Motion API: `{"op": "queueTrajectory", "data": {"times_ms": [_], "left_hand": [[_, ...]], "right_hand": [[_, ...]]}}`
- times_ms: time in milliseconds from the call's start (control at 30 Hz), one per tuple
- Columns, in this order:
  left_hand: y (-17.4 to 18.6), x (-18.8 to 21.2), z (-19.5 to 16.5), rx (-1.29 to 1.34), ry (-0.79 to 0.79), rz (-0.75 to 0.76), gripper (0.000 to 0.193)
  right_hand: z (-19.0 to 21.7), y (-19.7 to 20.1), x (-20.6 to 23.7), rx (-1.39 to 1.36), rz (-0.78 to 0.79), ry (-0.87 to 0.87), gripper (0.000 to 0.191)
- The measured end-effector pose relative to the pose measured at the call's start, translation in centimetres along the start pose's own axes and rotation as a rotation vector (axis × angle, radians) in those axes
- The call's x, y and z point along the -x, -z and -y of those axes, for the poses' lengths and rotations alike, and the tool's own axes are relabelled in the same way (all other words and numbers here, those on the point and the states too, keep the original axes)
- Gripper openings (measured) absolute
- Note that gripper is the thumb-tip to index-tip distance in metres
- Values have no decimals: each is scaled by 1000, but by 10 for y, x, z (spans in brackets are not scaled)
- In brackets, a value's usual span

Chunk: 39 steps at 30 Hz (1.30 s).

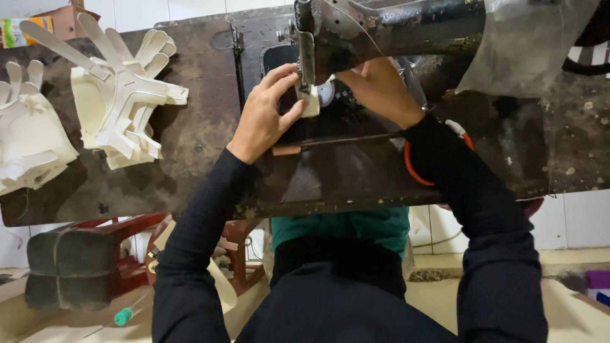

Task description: The person sews white foam shoe upper components together using an industrial sewing machine, feeding curved pieces under the needle one after another. They trim threads and edges with red-handled scissors, stack the sewn pieces, then sit on the floor and continue trimming excess material from the assembled parts.

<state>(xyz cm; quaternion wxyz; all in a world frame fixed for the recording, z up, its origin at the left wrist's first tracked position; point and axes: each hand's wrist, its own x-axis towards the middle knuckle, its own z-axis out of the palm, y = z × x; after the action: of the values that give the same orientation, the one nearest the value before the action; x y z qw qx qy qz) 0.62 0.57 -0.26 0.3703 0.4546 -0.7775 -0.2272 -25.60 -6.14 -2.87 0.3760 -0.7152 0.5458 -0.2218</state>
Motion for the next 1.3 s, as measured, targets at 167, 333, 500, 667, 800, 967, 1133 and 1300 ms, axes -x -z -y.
{"op": "queueTrajectory", "data": {"times_ms": [167,333,500,667,800,967,1133,1300], "left_hand": [[-1,-6,15,-98,-27,57,38],[3,-4,16,-227,-83,42,34],[4,17,-3,-531,-161,-91,31],[-6,39,-25,-485,-116,-147,24],[-23,44,-40,-450,-46,-164,17],[-28,33,-41,-330,58,-155,18],[-28,21,-38,-254,39,-197,33],[-26,14,-33,-184,126,-149,45]], "right_hand": [[-12,-1,-3,-235,-129,480,26],[-10,-1,0,-300,47,123,18],[-10,-3,3,-297,18,48,19],[-11,-7,2,-444,23,262,16],[-11,-9,0,-618,71,318,17],[-10,-8,3,-347,48,97,15],[-8,-7,1,-542,68,357,18],[-6,-7,3,-512,68,313,19]]}}
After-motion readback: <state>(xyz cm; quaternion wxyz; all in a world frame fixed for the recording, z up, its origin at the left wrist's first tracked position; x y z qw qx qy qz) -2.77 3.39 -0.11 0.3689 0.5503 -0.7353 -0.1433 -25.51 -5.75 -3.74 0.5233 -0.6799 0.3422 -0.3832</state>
